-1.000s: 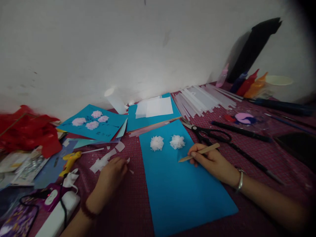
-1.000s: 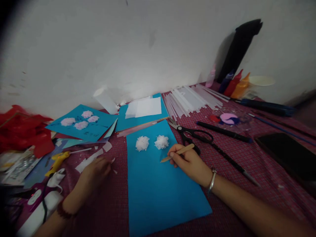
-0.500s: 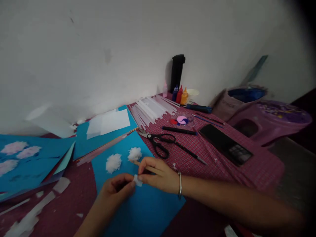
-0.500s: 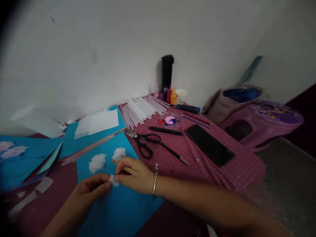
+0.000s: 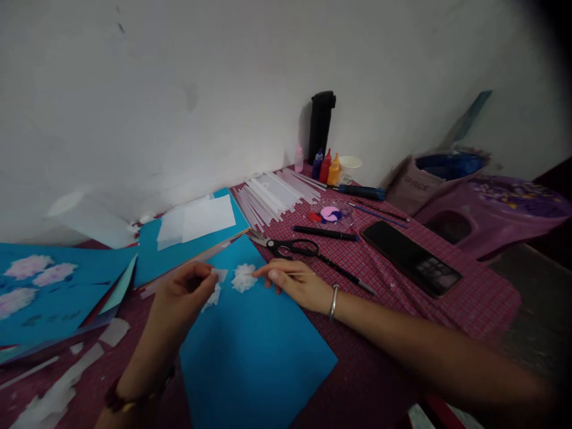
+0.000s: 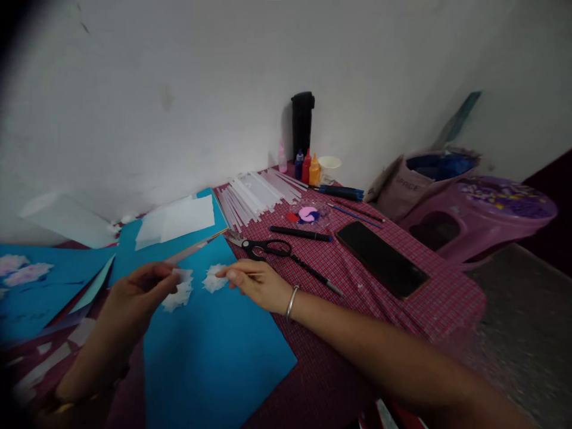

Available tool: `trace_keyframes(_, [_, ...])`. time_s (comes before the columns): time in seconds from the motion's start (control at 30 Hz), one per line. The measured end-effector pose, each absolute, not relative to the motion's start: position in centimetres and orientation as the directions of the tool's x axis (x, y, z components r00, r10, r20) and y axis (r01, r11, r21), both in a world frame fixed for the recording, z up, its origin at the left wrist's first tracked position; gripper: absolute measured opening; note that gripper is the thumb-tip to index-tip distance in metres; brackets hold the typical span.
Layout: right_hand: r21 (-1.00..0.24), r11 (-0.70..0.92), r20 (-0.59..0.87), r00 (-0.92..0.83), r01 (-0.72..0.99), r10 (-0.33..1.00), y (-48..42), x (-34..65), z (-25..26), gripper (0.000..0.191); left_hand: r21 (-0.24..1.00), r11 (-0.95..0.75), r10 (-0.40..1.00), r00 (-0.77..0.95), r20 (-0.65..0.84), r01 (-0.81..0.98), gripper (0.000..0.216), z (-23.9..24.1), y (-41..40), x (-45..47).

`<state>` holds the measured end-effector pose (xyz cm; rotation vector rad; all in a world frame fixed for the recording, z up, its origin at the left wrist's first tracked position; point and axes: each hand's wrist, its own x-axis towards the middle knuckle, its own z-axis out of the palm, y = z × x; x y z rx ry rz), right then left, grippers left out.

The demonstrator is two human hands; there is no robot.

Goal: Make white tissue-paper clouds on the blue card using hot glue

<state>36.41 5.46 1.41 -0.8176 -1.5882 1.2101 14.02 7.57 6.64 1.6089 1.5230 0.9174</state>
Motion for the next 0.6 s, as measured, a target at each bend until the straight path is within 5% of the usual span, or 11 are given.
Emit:
trace_keyframes(0.3, [-0.874,0.403,0.267,-0.425,0.271,0.865,5.7,35.9,0.5,0.022,0.813,-0.029,0.908,0.356,-0.222,0.582,0.018,4.6,8.6,12.9])
trace_keyframes(0.6, [-0.818,0.505,0.376,-0.406,0.276,0.833,6.1,35.5,-0.4,0.019,0.386,-0.465,0.732,0.591,-0.339,0.797,0.015,5.1,7.5,14.1])
